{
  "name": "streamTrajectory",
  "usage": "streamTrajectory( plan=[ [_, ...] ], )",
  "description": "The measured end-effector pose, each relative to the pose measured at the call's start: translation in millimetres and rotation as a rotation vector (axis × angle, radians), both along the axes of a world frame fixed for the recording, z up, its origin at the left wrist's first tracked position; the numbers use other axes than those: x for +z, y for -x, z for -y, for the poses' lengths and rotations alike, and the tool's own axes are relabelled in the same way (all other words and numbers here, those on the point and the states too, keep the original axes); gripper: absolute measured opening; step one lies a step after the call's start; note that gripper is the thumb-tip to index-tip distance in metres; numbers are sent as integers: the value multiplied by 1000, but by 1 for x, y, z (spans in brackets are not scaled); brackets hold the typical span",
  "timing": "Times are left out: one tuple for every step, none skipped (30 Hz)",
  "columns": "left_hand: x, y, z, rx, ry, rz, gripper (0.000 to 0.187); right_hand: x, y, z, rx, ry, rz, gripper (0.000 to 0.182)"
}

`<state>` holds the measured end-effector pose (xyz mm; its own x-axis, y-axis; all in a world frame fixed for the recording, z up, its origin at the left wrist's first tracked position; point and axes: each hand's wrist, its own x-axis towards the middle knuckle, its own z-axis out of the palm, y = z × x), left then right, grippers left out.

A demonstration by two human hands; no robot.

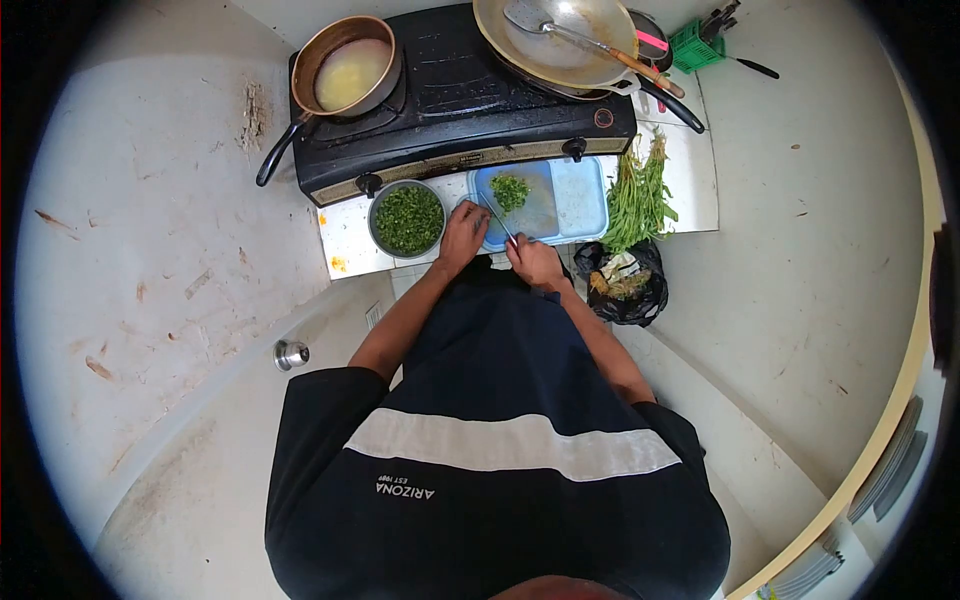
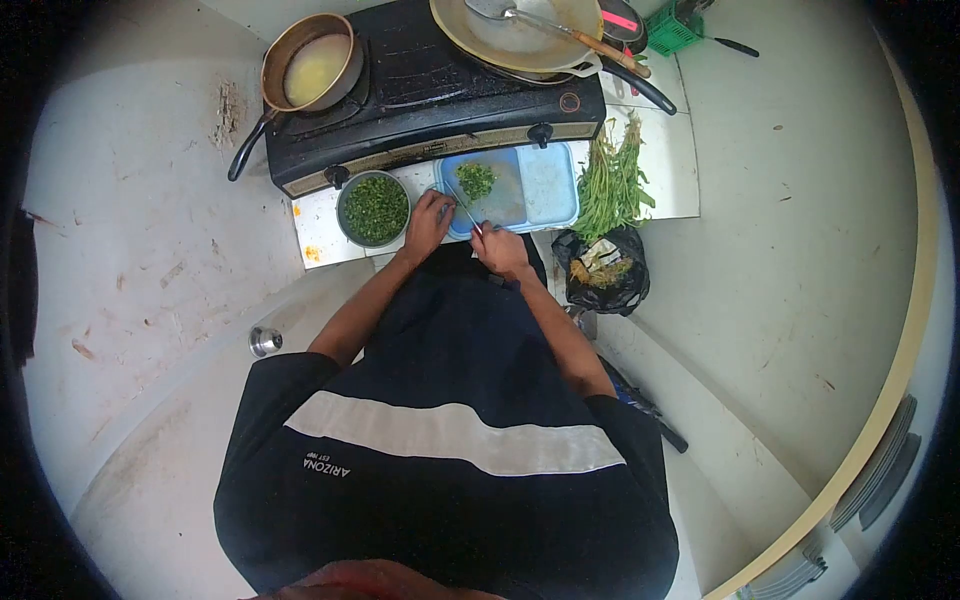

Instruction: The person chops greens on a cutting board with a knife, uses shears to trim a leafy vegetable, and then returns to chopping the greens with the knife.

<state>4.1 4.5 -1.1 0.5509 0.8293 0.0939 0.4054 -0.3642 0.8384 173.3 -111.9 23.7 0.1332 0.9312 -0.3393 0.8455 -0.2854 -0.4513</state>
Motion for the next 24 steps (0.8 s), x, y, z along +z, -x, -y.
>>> streamTrajectory(
  plan=[
    [1,0,0,-13,-14,-19,11,-1,0,0,3,6,1,42],
    [3,-2,-1,-13,-14,-18,11,-2,-1,1,3,6,1,42],
    [2,-3,-1,-10,-36,-23,10,-1,-1,0,8,2,9,42],
    [1,-4,-1,-7,-58,-27,10,-1,-1,1,12,-1,16,42],
    [0,-3,-1,-7,-58,-26,10,0,-1,0,11,-1,17,42],
    [1,-4,-2,-15,-63,-31,11,0,-1,0,4,-8,18,42],
    [1,-4,-2,-23,-67,-35,13,0,-1,1,-4,-15,19,42],
    [1,-4,-2,-23,-67,-35,13,1,-1,1,-4,-15,19,42],
    [0,-4,-2,-33,-69,-40,12,1,-2,1,-6,-22,18,41],
    [-1,-4,-3,-42,-72,-45,12,1,-2,0,-8,-30,17,41],
    [-2,-3,-3,-42,-72,-45,12,1,-2,0,-7,-30,17,41],
    [-1,-3,-3,-56,-80,-58,13,1,-2,1,4,-29,6,40],
    [-1,-2,-3,-71,-87,-71,13,2,-2,2,15,-28,-6,40],
    [-1,-2,-3,-70,-87,-70,13,3,-1,3,16,-28,-5,40],
    [-1,-2,-3,-73,-100,-88,12,1,1,4,28,-29,8,40],
    [-2,-1,-2,-75,-112,-106,12,0,2,5,41,-30,21,39],
    [-3,-1,-2,-73,-112,-107,12,-3,3,5,43,-30,21,39],
    [-4,-2,-3,-78,-125,-120,12,-3,5,4,38,-28,35,39],
    [-5,-1,-2,-84,-137,-134,12,-4,7,3,32,-26,50,39],
    [-5,-1,-2,-84,-136,-134,12,-6,8,1,32,-25,49,39],
    [-5,-1,-2,-84,-144,-132,12,-7,9,-3,35,-51,64,39],
    [-4,-1,-2,-83,-151,-129,12,-7,10,-6,38,-78,78,39],
    [-4,-1,-2,-84,-152,-130,12,-6,10,-7,37,-78,77,39],
    [-4,-1,-2,-90,-152,-136,12,-5,10,-8,33,-79,68,39]
  ],
)
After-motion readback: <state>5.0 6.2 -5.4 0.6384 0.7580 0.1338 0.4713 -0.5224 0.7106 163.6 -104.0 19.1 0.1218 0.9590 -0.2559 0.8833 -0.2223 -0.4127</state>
